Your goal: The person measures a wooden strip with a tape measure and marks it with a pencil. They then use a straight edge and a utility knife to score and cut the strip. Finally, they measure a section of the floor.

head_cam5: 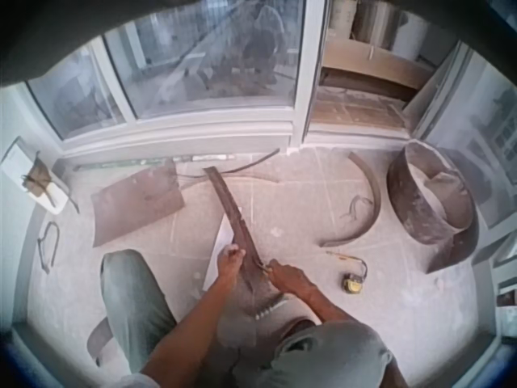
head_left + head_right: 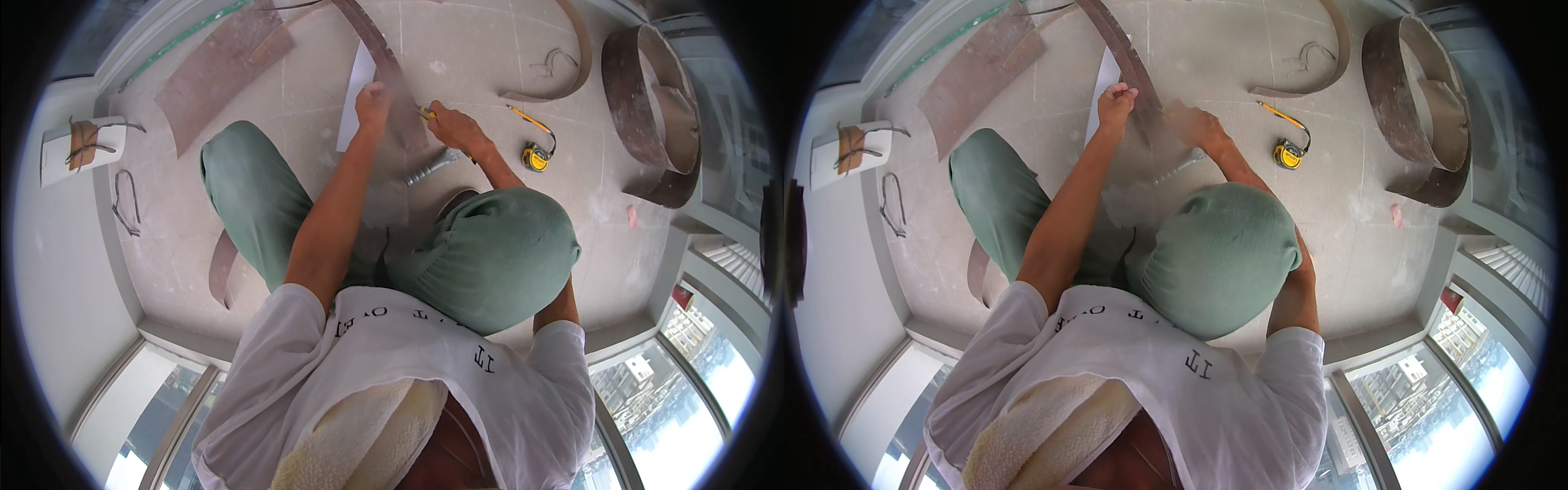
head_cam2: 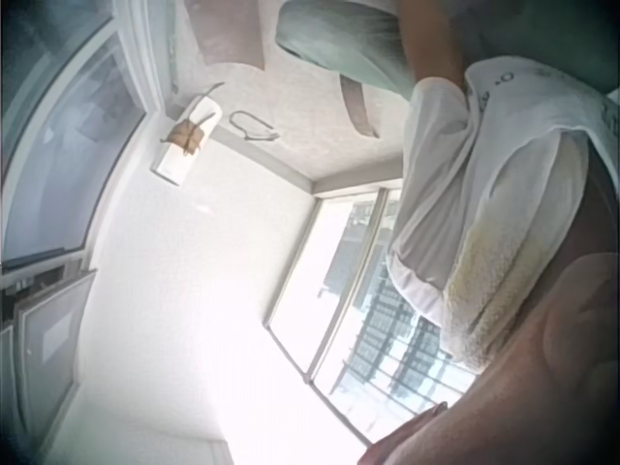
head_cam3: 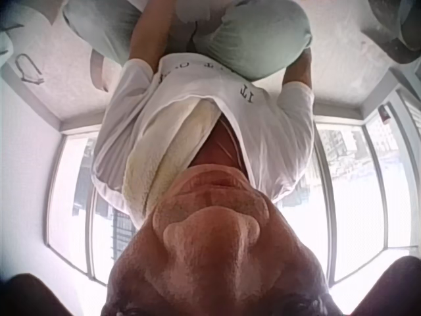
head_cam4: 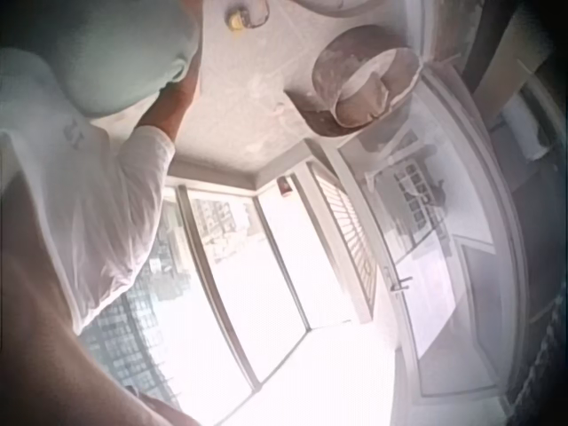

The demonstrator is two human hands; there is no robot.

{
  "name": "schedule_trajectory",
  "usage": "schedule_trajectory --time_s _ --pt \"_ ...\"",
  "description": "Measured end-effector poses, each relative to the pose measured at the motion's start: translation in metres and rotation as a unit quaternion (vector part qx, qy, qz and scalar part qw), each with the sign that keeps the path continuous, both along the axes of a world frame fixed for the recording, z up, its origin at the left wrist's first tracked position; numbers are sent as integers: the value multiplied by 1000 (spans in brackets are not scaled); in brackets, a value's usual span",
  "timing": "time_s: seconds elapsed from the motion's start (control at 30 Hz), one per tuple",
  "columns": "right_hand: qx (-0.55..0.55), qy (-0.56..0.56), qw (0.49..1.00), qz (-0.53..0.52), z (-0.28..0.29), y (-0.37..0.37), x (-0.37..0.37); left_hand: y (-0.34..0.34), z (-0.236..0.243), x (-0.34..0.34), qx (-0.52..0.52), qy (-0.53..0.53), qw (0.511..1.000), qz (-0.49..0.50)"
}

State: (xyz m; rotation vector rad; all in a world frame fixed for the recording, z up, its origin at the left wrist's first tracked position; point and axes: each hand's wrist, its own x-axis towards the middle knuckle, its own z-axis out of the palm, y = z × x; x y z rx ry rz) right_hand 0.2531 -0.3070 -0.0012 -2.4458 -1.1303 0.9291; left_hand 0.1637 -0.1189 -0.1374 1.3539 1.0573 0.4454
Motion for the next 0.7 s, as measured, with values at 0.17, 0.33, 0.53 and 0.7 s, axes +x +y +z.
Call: schedule_trajectory --time_s 0.17,0.33,0.53,0.7 --pt "0 -25 1000 -3 -3 -2 -6 -12 9 1 -3 -36 999 27" --pt "-34 -42 998 -13 11 -14 -27 -36 40 5 -15 -32 998 56" --pt "-23 -8 999 -37 11 -16 -43 -36 28 0 67 -30 992 107" --pt "-59 17 998 -12 -40 -55 -69 8 31 19 136 -101 977 132"
